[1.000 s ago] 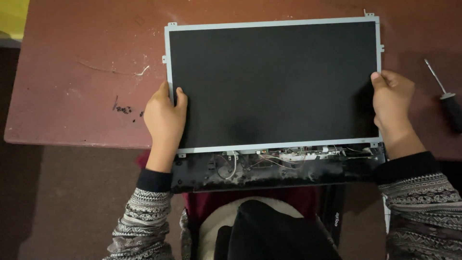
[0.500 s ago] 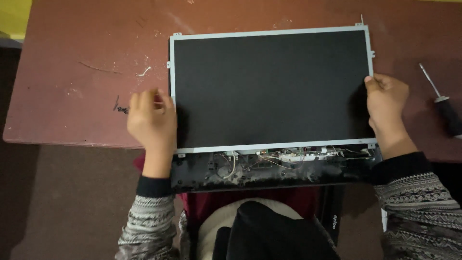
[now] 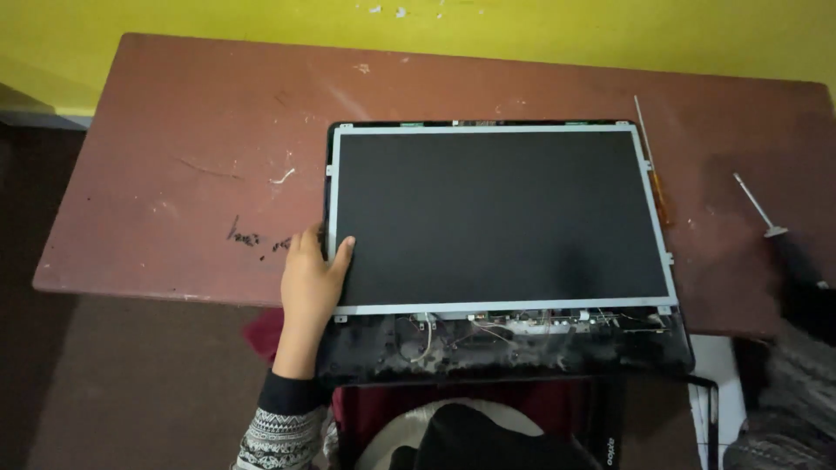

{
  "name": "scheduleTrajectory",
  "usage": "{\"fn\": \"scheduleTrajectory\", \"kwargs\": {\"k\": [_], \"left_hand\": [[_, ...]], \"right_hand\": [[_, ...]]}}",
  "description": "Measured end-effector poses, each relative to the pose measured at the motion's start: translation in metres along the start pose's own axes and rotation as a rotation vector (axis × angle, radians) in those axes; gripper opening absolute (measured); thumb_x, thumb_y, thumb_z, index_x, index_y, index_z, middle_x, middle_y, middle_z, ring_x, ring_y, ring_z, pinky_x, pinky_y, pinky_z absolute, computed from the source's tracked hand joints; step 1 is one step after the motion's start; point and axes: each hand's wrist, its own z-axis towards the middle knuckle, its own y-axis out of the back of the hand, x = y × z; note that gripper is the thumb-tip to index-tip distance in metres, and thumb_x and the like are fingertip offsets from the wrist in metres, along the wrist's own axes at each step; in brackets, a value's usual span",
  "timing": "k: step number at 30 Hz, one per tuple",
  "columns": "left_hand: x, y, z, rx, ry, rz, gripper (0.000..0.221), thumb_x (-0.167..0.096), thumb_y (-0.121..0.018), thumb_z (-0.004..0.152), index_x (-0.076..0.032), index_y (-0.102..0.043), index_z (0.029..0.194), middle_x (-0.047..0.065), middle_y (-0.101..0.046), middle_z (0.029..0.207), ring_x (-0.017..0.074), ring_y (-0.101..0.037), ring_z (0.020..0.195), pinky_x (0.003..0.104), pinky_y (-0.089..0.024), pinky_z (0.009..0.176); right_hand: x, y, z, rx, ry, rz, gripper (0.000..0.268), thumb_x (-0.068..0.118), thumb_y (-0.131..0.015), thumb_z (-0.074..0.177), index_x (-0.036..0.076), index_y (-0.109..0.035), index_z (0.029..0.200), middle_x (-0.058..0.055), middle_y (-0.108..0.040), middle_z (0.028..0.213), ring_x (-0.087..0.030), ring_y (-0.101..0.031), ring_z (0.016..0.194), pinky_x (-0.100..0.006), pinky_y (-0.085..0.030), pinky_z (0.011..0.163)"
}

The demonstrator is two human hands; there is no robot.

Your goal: Connecting a display ribbon cable and securing a screen panel to a device frame using a screwdriver.

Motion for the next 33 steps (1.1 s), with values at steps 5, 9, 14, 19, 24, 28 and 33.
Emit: {"fn": "scheduleTrajectory", "kwargs": {"k": [5,9,14,19,24,28,33], "left_hand": [[0.019,-0.006,0.014,0.106,0.095,-0.074,0.068,-0.050,-0.071,0.095,0.003,-0.056,0.135,0.032,-0.066,0.124,0.0494,-0.063,0.117,0.059,-0.053,0.091],[0.029,-0.002,0.026,0.196,0.115,-0.086,0.064,-0.056,-0.071,0.089,-0.002,-0.064,0.122,0.019,-0.069,0.099,0.0374,-0.064,0.095,0.048,-0.050,0.075],[0.047,-0.004,0.055,0.217,0.076,-0.011,0.052,-0.048,-0.051,0.102,-0.004,-0.072,0.121,0.017,-0.077,0.103,0.0327,-0.073,0.094,0.042,-0.057,0.075],[0.069,-0.021,0.082,0.225,0.096,0.046,0.053,-0.054,-0.057,0.093,-0.005,-0.073,0.107,0.020,-0.075,0.092,0.0349,-0.070,0.092,0.046,-0.046,0.075],[0.046,-0.009,0.068,0.217,0.217,0.049,0.050,-0.050,-0.056,0.098,-0.002,-0.069,0.109,0.022,-0.069,0.093,0.0387,-0.065,0.090,0.048,-0.046,0.075],[0.004,0.003,0.060,0.209,0.258,0.084,0.050,-0.044,-0.048,0.104,-0.003,-0.069,0.122,0.026,-0.072,0.108,0.0438,-0.065,0.105,0.051,-0.046,0.084],[-0.010,0.017,0.032,0.150,0.263,0.044,0.046,-0.043,-0.051,0.102,-0.009,-0.066,0.130,0.015,-0.072,0.110,0.0325,-0.066,0.102,0.046,-0.047,0.086]], "right_hand": [[-0.038,-0.057,0.010,-0.012,-0.071,0.066,0.049,0.041,-0.047,0.110,0.005,-0.059,0.141,-0.027,-0.066,0.126,-0.045,-0.060,0.116,-0.052,-0.042,0.096],[-0.060,-0.115,0.020,-0.002,-0.121,0.115,0.057,0.043,-0.044,0.109,0.005,-0.050,0.151,-0.029,-0.060,0.139,-0.046,-0.054,0.129,-0.053,-0.040,0.106],[-0.083,-0.164,0.029,-0.180,-0.090,0.433,0.039,0.030,-0.057,0.107,0.002,-0.066,0.133,-0.016,-0.067,0.130,-0.031,-0.061,0.121,-0.045,-0.043,0.103],[-0.114,-0.188,0.052,-0.158,-0.077,0.750,0.032,0.021,-0.077,0.092,0.003,-0.074,0.118,-0.005,-0.072,0.106,-0.015,-0.065,0.093,-0.028,-0.050,0.083],[-0.107,-0.163,0.030,-0.054,-0.029,0.439,0.035,0.039,-0.070,0.096,0.004,-0.072,0.101,-0.005,-0.068,0.092,-0.015,-0.060,0.089,-0.032,-0.044,0.080],[-0.144,-0.144,0.046,0.123,-0.108,0.588,0.038,0.032,-0.058,0.105,-0.002,-0.076,0.100,-0.019,-0.073,0.076,-0.028,-0.068,0.058,-0.035,-0.053,0.053],[-0.082,-0.103,0.078,-0.165,0.439,-0.146,0.071,-0.007,-0.048,0.086,0.016,-0.046,0.154,-0.007,-0.040,0.157,-0.038,-0.046,0.136,-0.051,-0.048,0.100]]}}
